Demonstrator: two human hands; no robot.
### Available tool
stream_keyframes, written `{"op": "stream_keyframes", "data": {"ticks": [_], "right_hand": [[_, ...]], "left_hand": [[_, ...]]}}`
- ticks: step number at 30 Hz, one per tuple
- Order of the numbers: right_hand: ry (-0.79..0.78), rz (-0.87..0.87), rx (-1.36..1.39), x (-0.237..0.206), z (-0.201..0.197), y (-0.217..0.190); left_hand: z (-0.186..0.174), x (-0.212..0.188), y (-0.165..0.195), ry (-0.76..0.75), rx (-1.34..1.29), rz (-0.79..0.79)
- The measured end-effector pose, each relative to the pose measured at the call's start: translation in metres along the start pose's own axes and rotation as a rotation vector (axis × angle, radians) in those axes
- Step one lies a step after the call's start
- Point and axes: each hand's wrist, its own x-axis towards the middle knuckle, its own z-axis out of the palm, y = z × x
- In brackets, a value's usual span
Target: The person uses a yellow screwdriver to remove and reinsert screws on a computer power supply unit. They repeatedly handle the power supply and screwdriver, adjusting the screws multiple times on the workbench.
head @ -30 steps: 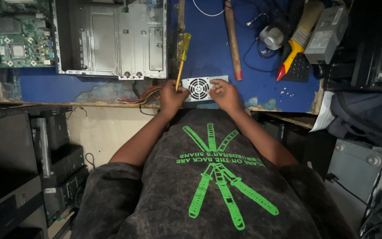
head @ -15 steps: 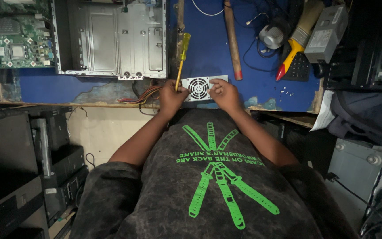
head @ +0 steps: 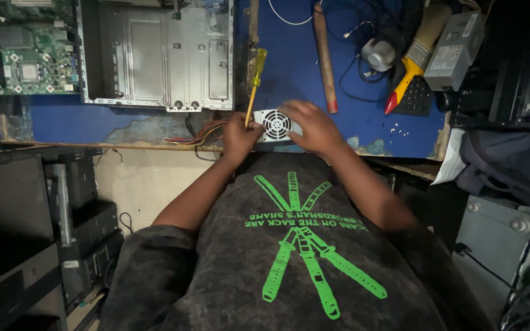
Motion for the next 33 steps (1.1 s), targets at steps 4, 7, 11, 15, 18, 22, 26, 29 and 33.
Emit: {"op": "stream_keyframes", "data": {"ticks": [4,7,11,15,18,22,26,29,33], "right_hand": [[-0.204,-0.112,-0.096,0.017,-0.007,0.003],[-0.280,-0.034,-0.130,0.021,-0.006,0.002],[-0.205,0.013,-0.140,0.013,-0.003,0.002],[-0.107,0.086,-0.073,0.003,0.008,0.001],[-0.003,0.126,-0.123,-0.002,0.019,-0.004],[-0.005,0.245,-0.149,-0.005,0.025,-0.010],[-0.036,0.330,-0.189,-0.002,0.026,-0.017],[0.006,0.309,-0.185,0.000,0.032,-0.022],[0.086,0.275,-0.030,0.000,0.039,-0.021]], "left_hand": [[0.001,0.000,0.004,-0.001,-0.014,-0.002],[0.001,0.001,0.005,0.000,-0.053,0.004],[0.002,0.001,0.004,0.004,-0.064,-0.023],[0.001,0.001,0.003,0.013,-0.056,0.012],[0.001,0.001,0.001,0.066,0.015,0.034],[-0.001,-0.001,0.001,0.031,0.002,-0.006],[0.000,-0.002,0.002,0.017,0.008,0.020],[0.001,-0.003,0.003,0.011,0.051,0.030],[0.000,-0.001,0.004,0.017,0.109,0.049]]}}
